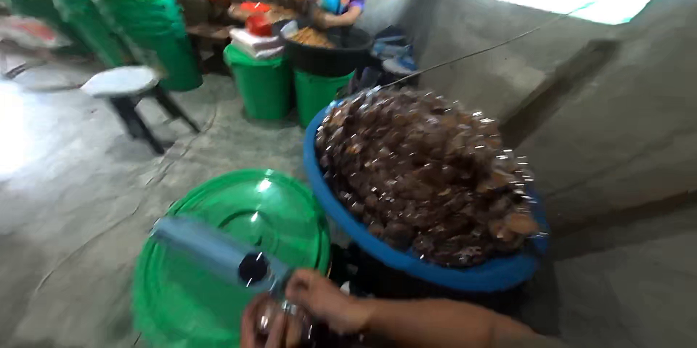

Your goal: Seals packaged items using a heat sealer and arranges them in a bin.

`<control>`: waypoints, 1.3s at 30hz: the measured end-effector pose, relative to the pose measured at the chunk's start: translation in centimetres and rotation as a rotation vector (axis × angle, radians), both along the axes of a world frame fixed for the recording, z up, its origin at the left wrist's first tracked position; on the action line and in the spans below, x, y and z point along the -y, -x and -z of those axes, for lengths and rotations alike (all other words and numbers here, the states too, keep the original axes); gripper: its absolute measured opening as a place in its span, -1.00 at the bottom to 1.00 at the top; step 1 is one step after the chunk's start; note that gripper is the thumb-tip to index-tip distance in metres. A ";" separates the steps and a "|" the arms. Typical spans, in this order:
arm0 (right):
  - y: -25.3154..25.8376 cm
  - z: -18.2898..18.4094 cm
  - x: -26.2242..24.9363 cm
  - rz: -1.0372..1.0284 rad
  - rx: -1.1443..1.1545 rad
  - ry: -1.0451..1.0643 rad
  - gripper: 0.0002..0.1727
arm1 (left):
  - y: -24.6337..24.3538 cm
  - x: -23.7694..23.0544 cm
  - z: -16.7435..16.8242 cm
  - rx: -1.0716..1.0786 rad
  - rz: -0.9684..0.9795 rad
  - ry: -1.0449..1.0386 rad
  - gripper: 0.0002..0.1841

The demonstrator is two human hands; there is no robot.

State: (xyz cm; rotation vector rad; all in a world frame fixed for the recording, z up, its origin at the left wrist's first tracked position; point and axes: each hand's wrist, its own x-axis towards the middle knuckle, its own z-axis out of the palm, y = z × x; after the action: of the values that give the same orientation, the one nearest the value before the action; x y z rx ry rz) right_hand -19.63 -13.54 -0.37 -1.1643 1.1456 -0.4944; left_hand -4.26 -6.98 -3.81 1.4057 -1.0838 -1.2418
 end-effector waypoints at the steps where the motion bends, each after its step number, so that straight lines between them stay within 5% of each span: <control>1: -0.8 0.5 0.8 -0.036 -0.080 0.056 -0.71 | -0.1 0.1 0.1 0.018 -0.076 -0.029 -0.36; 5: -5.5 1.5 4.3 -0.108 -0.299 0.374 -0.62 | -1.7 2.7 2.2 0.059 -0.376 -0.013 -0.40; 9: -7.0 3.5 7.3 -0.238 -0.398 0.555 -0.43 | -3.4 5.2 3.3 0.087 -0.429 -0.100 -0.38; 14: -8.5 -2.3 12.3 -0.282 -0.393 0.474 -0.53 | -5.4 8.0 2.7 -0.013 -0.481 -0.066 -0.39; 18: -8.3 -5.6 9.7 -0.850 -0.612 0.680 -0.32 | -7.5 10.1 2.7 -0.005 -0.489 -0.085 -0.36; 20: -8.9 -4.7 7.7 -0.945 -0.802 0.671 -0.10 | -8.4 10.2 2.5 0.037 -0.450 -0.118 -0.36; 22: -8.9 -2.9 6.7 -0.867 -0.833 0.665 -0.08 | -9.2 9.7 2.4 0.066 -0.420 -0.154 -0.39; 26: -7.7 1.2 5.5 -0.562 -0.696 0.973 -0.33 | -9.9 9.0 2.4 -0.136 -0.624 -0.133 -0.40; 30: -7.2 2.0 5.3 -0.494 -0.617 1.055 -0.37 | -9.0 9.3 2.1 -0.327 -0.777 -0.166 -0.48; 33: -7.2 1.7 5.3 -0.505 -0.592 1.002 -0.35 | -8.1 9.4 1.3 -0.429 -0.655 -0.205 -0.27; 36: -6.8 2.0 5.6 -0.485 -0.561 0.973 -0.34 | -7.7 10.3 1.6 -0.326 -0.359 -0.241 -0.36; 39: -6.4 2.1 5.8 -0.440 -0.505 1.069 -0.43 | -6.8 10.9 1.3 0.017 -0.351 -0.236 -0.65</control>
State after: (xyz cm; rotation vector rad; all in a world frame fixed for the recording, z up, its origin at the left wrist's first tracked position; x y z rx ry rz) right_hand -13.20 -19.36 -2.50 -2.5147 0.9758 -0.4826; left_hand 2.52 -17.90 -5.08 1.7026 -0.6766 -1.1258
